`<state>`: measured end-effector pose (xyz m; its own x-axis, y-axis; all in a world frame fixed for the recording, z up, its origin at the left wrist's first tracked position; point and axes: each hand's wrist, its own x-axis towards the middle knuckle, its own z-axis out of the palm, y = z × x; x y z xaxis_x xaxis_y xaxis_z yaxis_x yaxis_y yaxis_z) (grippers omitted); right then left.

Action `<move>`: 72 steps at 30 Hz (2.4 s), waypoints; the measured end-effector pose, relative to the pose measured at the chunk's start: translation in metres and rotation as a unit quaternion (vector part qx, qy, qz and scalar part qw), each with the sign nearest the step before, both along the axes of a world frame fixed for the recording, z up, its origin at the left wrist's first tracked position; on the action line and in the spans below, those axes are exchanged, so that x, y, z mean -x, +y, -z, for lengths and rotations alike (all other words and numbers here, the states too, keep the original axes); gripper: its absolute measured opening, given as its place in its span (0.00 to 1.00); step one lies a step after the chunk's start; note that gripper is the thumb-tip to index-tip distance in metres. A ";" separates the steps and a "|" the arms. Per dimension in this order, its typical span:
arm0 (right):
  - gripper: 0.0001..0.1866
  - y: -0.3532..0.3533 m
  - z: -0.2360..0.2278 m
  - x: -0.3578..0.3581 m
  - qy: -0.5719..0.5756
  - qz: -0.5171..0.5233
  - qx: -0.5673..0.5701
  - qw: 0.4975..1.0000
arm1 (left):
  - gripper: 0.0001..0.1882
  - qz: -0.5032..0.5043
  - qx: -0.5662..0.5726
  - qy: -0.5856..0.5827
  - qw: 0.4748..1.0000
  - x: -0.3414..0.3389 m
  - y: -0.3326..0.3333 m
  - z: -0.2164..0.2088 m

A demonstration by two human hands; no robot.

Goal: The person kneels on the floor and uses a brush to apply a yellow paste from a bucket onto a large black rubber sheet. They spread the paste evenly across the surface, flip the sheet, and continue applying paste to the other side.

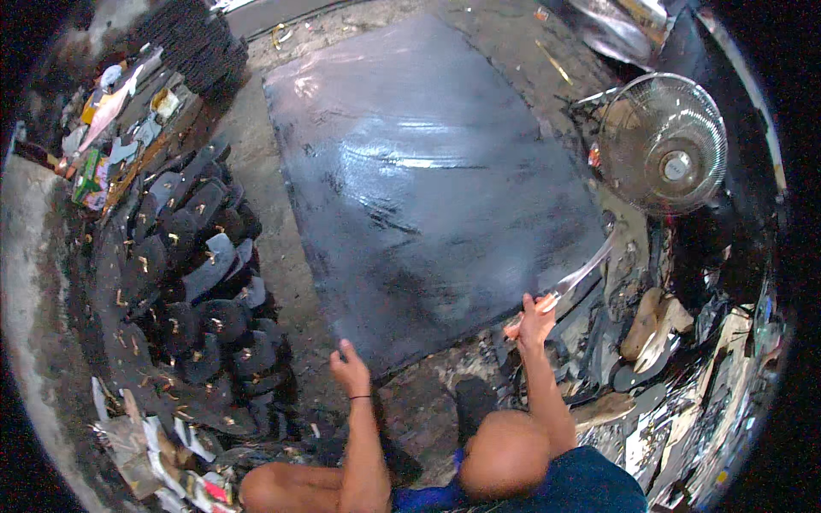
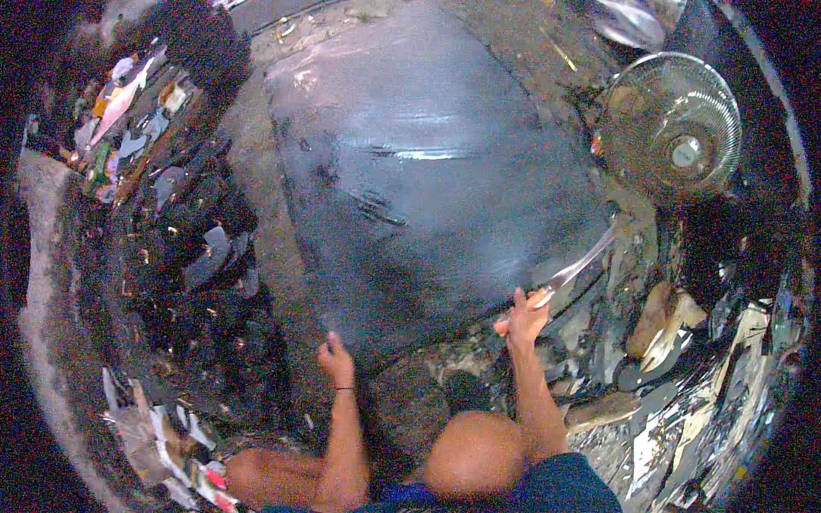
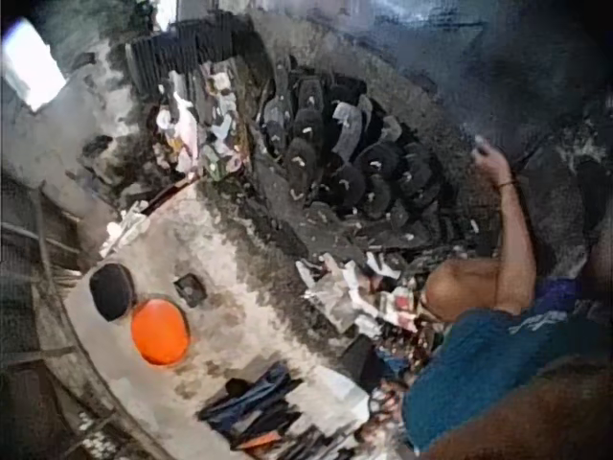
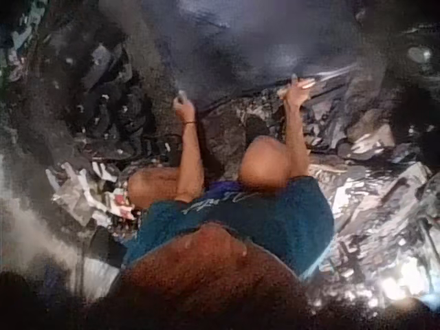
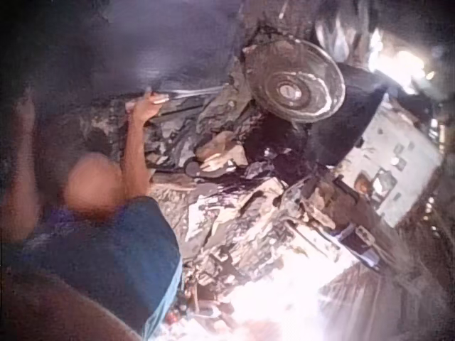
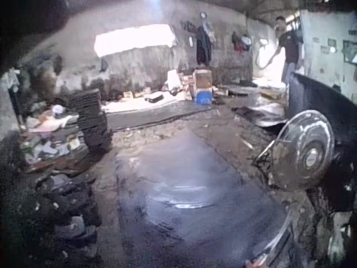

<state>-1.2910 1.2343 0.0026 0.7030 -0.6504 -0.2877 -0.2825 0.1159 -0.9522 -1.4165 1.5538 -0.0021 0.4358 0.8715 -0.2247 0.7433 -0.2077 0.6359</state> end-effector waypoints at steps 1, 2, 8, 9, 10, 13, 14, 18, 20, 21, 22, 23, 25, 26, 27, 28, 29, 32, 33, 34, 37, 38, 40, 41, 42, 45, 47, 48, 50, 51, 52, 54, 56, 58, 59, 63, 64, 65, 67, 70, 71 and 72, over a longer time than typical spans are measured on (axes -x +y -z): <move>0.18 -0.010 -0.006 -0.001 -0.001 -0.009 0.023 1.000 | 0.26 0.036 0.021 0.005 0.999 0.004 0.011 -0.007; 0.19 -0.012 -0.009 -0.007 -0.005 -0.030 0.033 0.999 | 0.28 0.050 -0.019 -0.040 0.998 0.007 0.020 -0.002; 0.15 -0.070 -0.042 -0.051 0.000 -0.105 0.125 0.987 | 0.23 0.123 0.165 -0.117 0.972 0.025 -0.045 0.014; 0.15 -0.116 -0.028 -0.047 -0.015 -0.128 0.177 0.976 | 0.23 0.162 0.233 -0.032 0.958 0.012 -0.075 -0.004; 0.16 -0.115 -0.024 -0.034 0.042 -0.156 0.242 0.957 | 0.24 0.121 0.262 -0.105 0.952 0.017 -0.091 0.005; 0.18 -0.107 -0.024 0.038 0.149 -0.210 0.301 0.918 | 0.24 0.061 0.391 -0.133 0.909 0.019 -0.110 -0.010; 0.19 -0.084 -0.033 0.068 0.164 -0.251 0.282 0.911 | 0.24 0.112 0.383 -0.125 0.908 0.036 -0.097 0.004; 0.20 -0.028 -0.088 0.174 0.246 -0.444 0.096 0.856 | 0.18 0.059 0.541 -0.137 0.828 0.057 -0.102 -0.027; 0.24 -0.019 -0.091 0.209 0.193 -0.526 0.154 0.814 | 0.17 0.092 0.524 -0.113 0.839 0.067 -0.100 -0.035; 0.26 -0.014 -0.103 0.217 0.202 -0.544 0.166 0.797 | 0.18 0.106 0.519 -0.108 0.841 0.067 -0.101 -0.039; 0.29 -0.013 -0.097 0.228 0.191 -0.566 0.152 0.788 | 0.19 0.117 0.511 -0.106 0.845 0.064 -0.099 -0.042; 0.28 -0.012 -0.095 0.237 0.197 -0.575 0.159 0.778 | 0.20 0.128 0.503 -0.104 0.848 0.062 -0.099 -0.044; 0.27 -0.007 -0.102 0.241 0.202 -0.591 0.175 0.761 | 0.18 0.127 0.495 -0.068 0.857 0.056 -0.097 -0.046; 0.27 -0.007 -0.103 0.241 0.212 -0.588 0.157 0.765 | 0.17 0.133 0.500 -0.046 0.855 0.052 -0.093 -0.051; 0.27 -0.007 -0.100 0.242 0.207 -0.589 0.168 0.763 | 0.16 0.138 0.503 -0.024 0.853 0.049 -0.091 -0.057; 0.27 -0.005 -0.097 0.244 0.203 -0.592 0.181 0.759 | 0.15 0.105 0.532 -0.049 0.839 0.046 -0.092 -0.065; 0.27 -0.004 -0.096 0.245 0.200 -0.594 0.193 0.754 | 0.15 0.098 0.556 -0.059 0.823 0.047 -0.090 -0.065; 0.28 0.005 -0.102 0.237 0.204 -0.601 0.155 0.757 | 0.14 0.098 0.605 -0.086 0.785 0.048 -0.084 -0.066; 0.27 0.006 -0.101 0.236 0.198 -0.603 0.150 0.758 | 0.14 0.095 0.615 -0.092 0.777 0.048 -0.084 -0.068; 0.27 0.008 -0.101 0.235 0.190 -0.606 0.144 0.759 | 0.14 0.091 0.624 -0.100 0.770 0.047 -0.083 -0.071; 0.25 0.016 -0.096 0.223 0.169 -0.619 0.128 0.756 | 0.15 0.075 0.653 -0.127 0.743 0.045 -0.077 -0.082; 0.24 0.021 -0.094 0.217 0.163 -0.625 0.122 0.754 | 0.16 0.068 0.663 -0.136 0.733 0.046 -0.075 -0.084; 0.23 0.032 -0.097 0.205 0.151 -0.624 0.118 0.757 | 0.15 0.066 0.679 -0.156 0.714 0.047 -0.077 -0.082; 0.22 0.038 -0.098 0.201 0.147 -0.623 0.117 0.760 | 0.15 0.067 0.688 -0.165 0.703 0.048 -0.078 -0.079; 0.22 0.043 -0.093 0.200 0.144 -0.619 0.120 0.763 | 0.15 0.071 0.687 -0.165 0.704 0.047 -0.077 -0.078; 0.21 0.055 -0.085 0.193 0.142 -0.611 0.127 0.769 | 0.15 0.078 0.688 -0.162 0.703 0.043 -0.078 -0.081; 0.21 0.068 -0.084 0.185 0.144 -0.611 0.124 0.769 | 0.15 0.075 0.692 -0.157 0.700 0.045 -0.074 -0.080; 0.20 0.073 -0.077 0.183 0.129 -0.612 0.138 0.768 | 0.15 0.080 0.697 -0.160 0.695 0.047 -0.073 -0.081; 0.18 0.085 -0.052 0.181 0.097 -0.605 0.170 0.772 | 0.16 0.099 0.707 -0.165 0.680 0.044 -0.074 -0.087; 0.19 0.091 -0.043 0.178 0.073 -0.612 0.215 0.757 | 0.16 0.112 0.704 -0.166 0.681 0.041 -0.073 -0.093; 0.19 0.097 -0.035 0.175 0.050 -0.622 0.260 0.737 | 0.16 0.121 0.700 -0.170 0.683 0.041 -0.073 -0.095; 0.19 0.104 -0.022 0.167 0.048 -0.646 0.310 0.696 | 0.16 0.134 0.693 -0.172 0.687 0.041 -0.072 -0.100; 0.18 0.116 -0.024 0.149 0.086 -0.678 0.318 0.657 | 0.16 0.144 0.683 -0.167 0.697 0.040 -0.067 -0.113; 0.15 0.129 -0.005 0.144 0.027 -0.585 0.239 0.775 | 0.17 0.144 0.669 -0.158 0.712 0.039 -0.063 -0.119; 0.14 0.134 0.003 0.140 -0.004 -0.533 0.196 0.823 | 0.17 0.144 0.661 -0.155 0.720 0.037 -0.062 -0.124; 0.12 0.147 0.013 0.115 -0.223 -0.528 0.371 0.731 | 0.16 0.162 0.654 -0.179 0.717 0.037 -0.049 -0.144; 0.12 0.155 0.007 0.104 -0.177 -0.527 0.333 0.761 | 0.15 0.166 0.665 -0.188 0.703 0.037 -0.044 -0.145; 0.11 0.162 0.005 0.096 -0.131 -0.528 0.291 0.787 | 0.15 0.166 0.676 -0.195 0.691 0.037 -0.041 -0.146; 0.10 0.175 0.011 0.083 -0.183 -0.478 0.316 0.799 | 0.14 0.160 0.643 -0.174 0.728 0.036 -0.038 -0.158; 0.10 0.193 0.012 0.064 -0.231 -0.437 0.359 0.791 | 0.13 0.166 0.615 -0.168 0.753 0.035 -0.030 -0.176; 0.10 0.197 0.009 0.056 -0.241 -0.430 0.375 0.785 | 0.13 0.170 0.609 -0.169 0.756 0.035 -0.026 -0.182; 0.11 0.200 0.007 0.048 -0.227 -0.434 0.393 0.778 | 0.13 0.153 0.587 -0.155 0.780 0.036 -0.024 -0.192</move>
<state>-1.3389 1.4345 -0.0040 0.8883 0.2777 0.3659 0.4578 -0.5998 -0.6562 -1.4525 1.5302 0.1894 0.7750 -0.0119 -0.6318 0.5464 0.5149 0.6605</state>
